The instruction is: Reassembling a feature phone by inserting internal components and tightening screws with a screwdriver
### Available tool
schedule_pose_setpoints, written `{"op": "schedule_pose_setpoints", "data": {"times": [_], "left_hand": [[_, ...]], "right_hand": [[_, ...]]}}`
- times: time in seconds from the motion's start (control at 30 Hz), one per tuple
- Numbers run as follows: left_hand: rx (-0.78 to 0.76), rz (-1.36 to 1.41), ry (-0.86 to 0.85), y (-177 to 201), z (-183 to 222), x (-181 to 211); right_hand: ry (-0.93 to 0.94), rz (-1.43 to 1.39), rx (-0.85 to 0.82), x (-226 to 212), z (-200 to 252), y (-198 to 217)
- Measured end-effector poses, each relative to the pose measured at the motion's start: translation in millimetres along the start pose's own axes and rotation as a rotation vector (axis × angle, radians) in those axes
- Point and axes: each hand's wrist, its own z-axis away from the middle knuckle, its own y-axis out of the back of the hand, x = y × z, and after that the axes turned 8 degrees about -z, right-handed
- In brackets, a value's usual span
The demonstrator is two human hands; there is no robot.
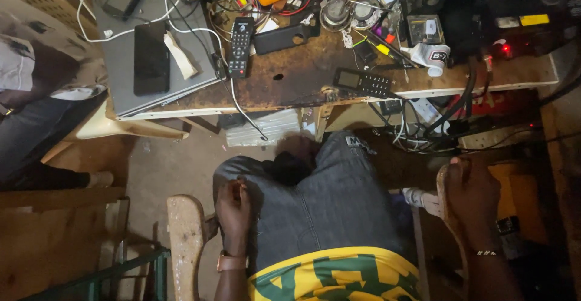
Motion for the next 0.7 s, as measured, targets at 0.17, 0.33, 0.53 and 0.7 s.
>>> {"op": "schedule_pose_setpoints", "data": {"times": [0.17, 0.33, 0.53, 0.7], "left_hand": [[-0.006, 0.003, -0.006, 4.1, -1.3, 6.6], [-0.002, -0.013, 0.001, 1.4, -0.8, 2.7], [0.002, -0.004, 0.012, 1.3, 0.5, 3.1], [0.002, -0.013, 0.002, 1.4, -0.2, 3.3]], "right_hand": [[-0.094, -0.014, -0.040, -14.2, 0.4, 7.0], [-0.063, -0.009, -0.046, 7.2, -3.1, 0.6], [-0.017, -0.018, -0.046, -3.1, 0.3, 4.5], [-0.127, -0.033, -0.086, -12.9, 0.8, 8.9]]}}
